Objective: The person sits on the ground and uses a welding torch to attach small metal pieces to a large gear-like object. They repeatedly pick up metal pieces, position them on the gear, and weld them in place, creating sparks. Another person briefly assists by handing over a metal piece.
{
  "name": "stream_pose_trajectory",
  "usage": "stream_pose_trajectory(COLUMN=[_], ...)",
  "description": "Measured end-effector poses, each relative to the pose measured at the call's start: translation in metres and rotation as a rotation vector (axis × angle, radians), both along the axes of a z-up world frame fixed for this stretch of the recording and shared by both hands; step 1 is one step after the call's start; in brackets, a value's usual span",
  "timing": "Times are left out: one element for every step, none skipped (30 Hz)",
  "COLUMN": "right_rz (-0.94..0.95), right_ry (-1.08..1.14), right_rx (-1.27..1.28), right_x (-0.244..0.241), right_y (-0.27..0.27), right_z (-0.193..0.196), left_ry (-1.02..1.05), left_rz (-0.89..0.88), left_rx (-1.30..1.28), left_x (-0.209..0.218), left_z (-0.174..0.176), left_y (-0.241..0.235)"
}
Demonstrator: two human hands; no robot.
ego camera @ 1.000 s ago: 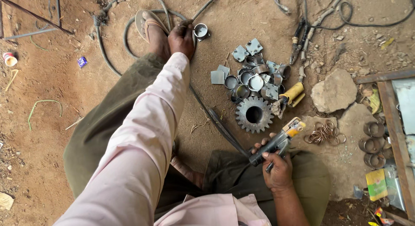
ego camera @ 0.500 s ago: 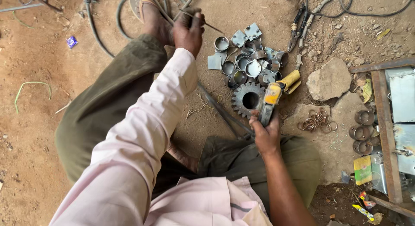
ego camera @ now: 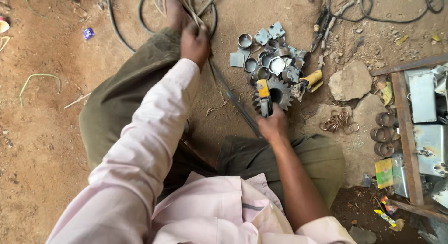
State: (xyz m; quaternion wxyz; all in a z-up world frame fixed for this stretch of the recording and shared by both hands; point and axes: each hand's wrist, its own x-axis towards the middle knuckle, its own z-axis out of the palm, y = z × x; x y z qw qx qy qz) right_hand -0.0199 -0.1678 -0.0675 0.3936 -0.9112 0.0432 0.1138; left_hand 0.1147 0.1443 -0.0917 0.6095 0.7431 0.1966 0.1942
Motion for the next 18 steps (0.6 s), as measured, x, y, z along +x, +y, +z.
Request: stream_pose_trajectory(right_rz=[-0.028, -0.057, -0.146, -0.234, -0.258, -0.283, -0.281, -0.278, -0.285, -0.291, -0.295, -0.303, -0.311, -0.319, -0.337, -0.354, -0.373, -0.365], right_ry=[0.023, 0.045, 0.121, 0.198, 0.218, 0.237, 0.197, 0.155, 0.151, 0.146, 0.142, 0.155, 0.169, 0.182, 0.205, 0.228, 0.252, 0.253], right_rx=[0.093, 0.187, 0.33, 0.473, 0.596, 0.719, 0.826, 0.933, 0.946, 0.959, 0.976, 0.981, 0.988, 0.995, 0.989, 0.982, 0.975, 0.967], right_x=[-0.004, -0.01, -0.018, -0.029, -0.04, -0.051, -0.061, -0.07, -0.075, -0.08, -0.08, -0.079, -0.078, -0.074, -0.072, -0.07, -0.069, -0.067], right_y=[-0.005, -0.01, -0.013, -0.017, -0.024, -0.031, -0.035, -0.038, -0.041, -0.042, -0.043, -0.043, -0.043, -0.043, -0.043, -0.043, -0.044, -0.045], right_z=[0.001, 0.003, 0.006, 0.012, 0.02, 0.028, 0.035, 0.039, 0.041, 0.042, 0.041, 0.04, 0.038, 0.036, 0.035, 0.034, 0.033, 0.032], left_ry=[0.26, 0.311, 0.36, 0.452, 0.549, 0.584, 0.621, 0.658, 0.667, 0.675, 0.681, 0.652, 0.646, 0.638, 0.636, 0.63, 0.607, 0.562], left_rz=[-0.024, -0.073, -0.116, -0.115, -0.115, -0.067, -0.02, 0.029, 0.011, -0.008, -0.023, -0.013, -0.017, -0.064, -0.127, -0.2, -0.244, -0.235], left_rx=[-0.332, -0.296, -0.254, -0.227, -0.204, -0.28, -0.357, -0.433, -0.379, -0.325, -0.267, -0.197, -0.162, -0.166, -0.184, -0.214, -0.222, -0.183], left_x=[0.004, 0.01, 0.016, 0.025, 0.031, 0.04, 0.049, 0.061, 0.071, 0.079, 0.088, 0.097, 0.104, 0.11, 0.112, 0.114, 0.118, 0.122], left_z=[-0.017, -0.034, -0.05, -0.067, -0.086, -0.103, -0.12, -0.136, -0.147, -0.155, -0.16, -0.163, -0.164, -0.163, -0.162, -0.158, -0.151, -0.141], left_y=[-0.015, -0.028, -0.034, -0.041, -0.05, -0.052, -0.057, -0.06, -0.062, -0.065, -0.065, -0.067, -0.069, -0.071, -0.074, -0.076, -0.074, -0.069])
